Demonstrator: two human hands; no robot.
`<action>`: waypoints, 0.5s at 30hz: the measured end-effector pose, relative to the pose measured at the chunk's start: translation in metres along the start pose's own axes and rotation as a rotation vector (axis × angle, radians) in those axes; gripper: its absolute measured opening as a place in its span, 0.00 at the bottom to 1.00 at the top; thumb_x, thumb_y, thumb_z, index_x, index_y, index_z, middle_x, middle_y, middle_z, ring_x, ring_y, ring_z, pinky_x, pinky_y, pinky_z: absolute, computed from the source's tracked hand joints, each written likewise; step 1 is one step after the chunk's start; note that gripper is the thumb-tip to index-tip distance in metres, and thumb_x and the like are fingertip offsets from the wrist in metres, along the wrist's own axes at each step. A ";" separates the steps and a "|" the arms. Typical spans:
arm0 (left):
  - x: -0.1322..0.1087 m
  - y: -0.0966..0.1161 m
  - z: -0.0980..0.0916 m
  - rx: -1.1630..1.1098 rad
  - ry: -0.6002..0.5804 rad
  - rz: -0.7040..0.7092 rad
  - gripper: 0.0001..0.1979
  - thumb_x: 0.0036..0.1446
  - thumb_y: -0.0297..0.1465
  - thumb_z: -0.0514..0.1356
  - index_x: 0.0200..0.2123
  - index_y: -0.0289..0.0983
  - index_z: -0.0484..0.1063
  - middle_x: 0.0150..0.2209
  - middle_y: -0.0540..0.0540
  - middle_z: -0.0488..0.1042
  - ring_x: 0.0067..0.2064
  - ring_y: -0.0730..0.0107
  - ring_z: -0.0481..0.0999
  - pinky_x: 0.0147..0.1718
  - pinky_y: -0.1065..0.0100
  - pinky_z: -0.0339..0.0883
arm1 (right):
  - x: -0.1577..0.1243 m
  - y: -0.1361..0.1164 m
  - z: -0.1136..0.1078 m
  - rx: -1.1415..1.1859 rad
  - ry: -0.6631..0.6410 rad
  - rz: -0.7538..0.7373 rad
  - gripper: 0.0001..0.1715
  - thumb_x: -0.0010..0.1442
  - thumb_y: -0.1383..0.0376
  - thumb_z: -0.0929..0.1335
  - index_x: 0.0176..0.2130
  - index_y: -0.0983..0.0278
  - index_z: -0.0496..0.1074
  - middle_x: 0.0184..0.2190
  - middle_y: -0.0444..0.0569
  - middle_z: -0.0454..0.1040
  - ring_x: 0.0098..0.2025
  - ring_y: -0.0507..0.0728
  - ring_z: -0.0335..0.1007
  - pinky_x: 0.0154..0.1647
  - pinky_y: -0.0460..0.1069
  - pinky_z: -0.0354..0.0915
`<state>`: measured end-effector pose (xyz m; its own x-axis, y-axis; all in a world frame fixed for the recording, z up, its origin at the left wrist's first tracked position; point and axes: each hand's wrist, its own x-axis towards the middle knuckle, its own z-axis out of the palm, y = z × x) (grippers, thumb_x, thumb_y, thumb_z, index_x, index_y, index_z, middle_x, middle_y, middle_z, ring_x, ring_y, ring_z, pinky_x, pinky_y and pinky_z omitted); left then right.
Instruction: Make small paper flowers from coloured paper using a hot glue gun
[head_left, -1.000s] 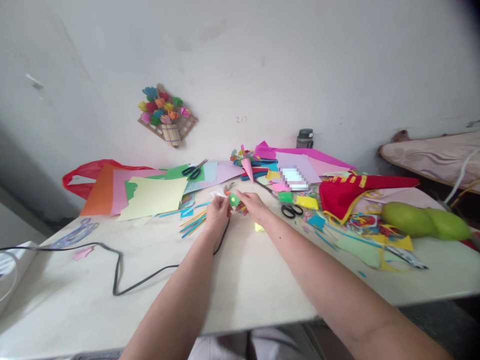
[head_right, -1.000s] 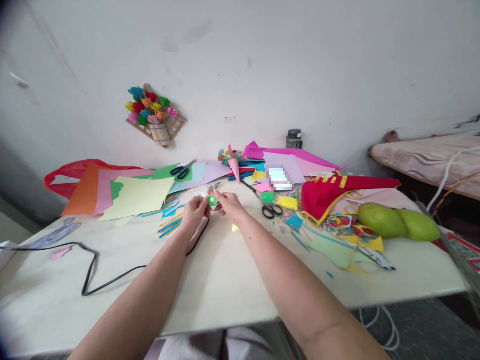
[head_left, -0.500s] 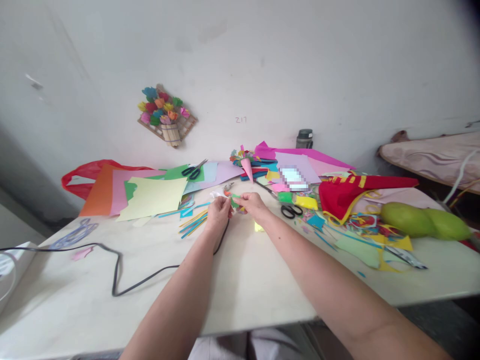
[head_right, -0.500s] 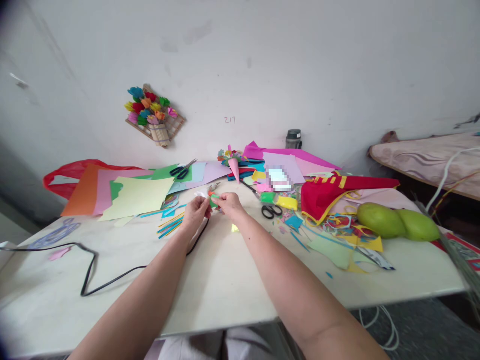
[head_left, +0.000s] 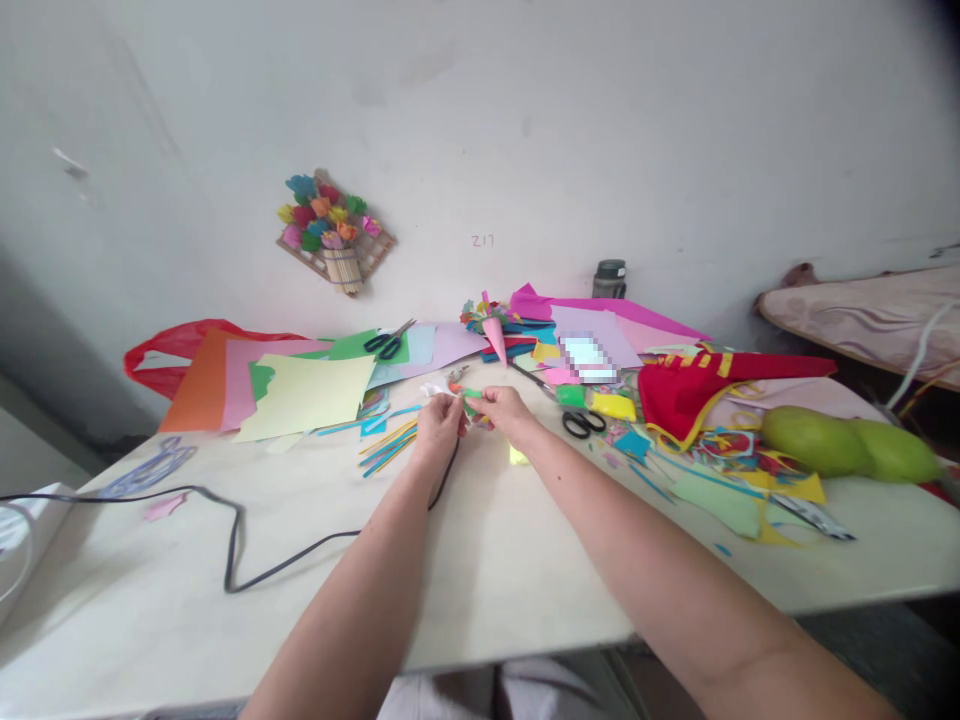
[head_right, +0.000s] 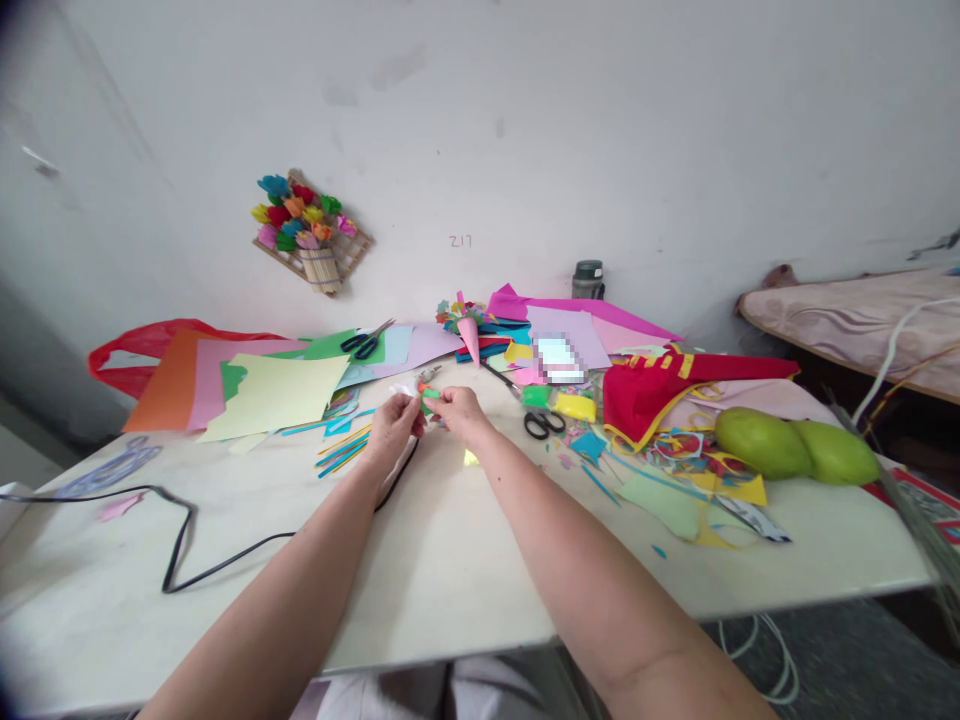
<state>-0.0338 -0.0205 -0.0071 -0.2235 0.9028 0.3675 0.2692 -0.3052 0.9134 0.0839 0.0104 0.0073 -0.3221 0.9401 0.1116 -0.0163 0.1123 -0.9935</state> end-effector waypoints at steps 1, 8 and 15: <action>0.000 0.000 0.000 -0.003 0.001 0.000 0.14 0.50 0.41 0.54 0.21 0.36 0.61 0.15 0.52 0.66 0.15 0.77 0.63 0.16 0.73 0.58 | 0.000 0.000 0.000 0.001 0.005 0.004 0.10 0.46 0.65 0.67 0.20 0.67 0.63 0.15 0.41 0.63 0.20 0.47 0.63 0.17 0.41 0.53; 0.000 -0.002 0.002 0.023 0.026 0.009 0.13 0.50 0.40 0.54 0.22 0.37 0.60 0.15 0.52 0.66 0.15 0.77 0.63 0.16 0.74 0.58 | 0.002 0.001 0.002 0.011 0.015 -0.008 0.08 0.47 0.67 0.66 0.20 0.67 0.64 0.15 0.42 0.64 0.20 0.47 0.62 0.17 0.41 0.54; -0.001 -0.001 0.001 0.035 0.038 0.004 0.14 0.50 0.41 0.54 0.21 0.37 0.60 0.15 0.52 0.66 0.15 0.77 0.64 0.16 0.74 0.58 | 0.001 0.001 -0.002 0.043 -0.042 0.004 0.11 0.47 0.61 0.67 0.22 0.67 0.66 0.18 0.44 0.67 0.22 0.48 0.65 0.15 0.41 0.52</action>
<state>-0.0327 -0.0203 -0.0085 -0.2579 0.8893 0.3778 0.3025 -0.2971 0.9057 0.0854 0.0118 0.0068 -0.3614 0.9262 0.1076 -0.0557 0.0937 -0.9940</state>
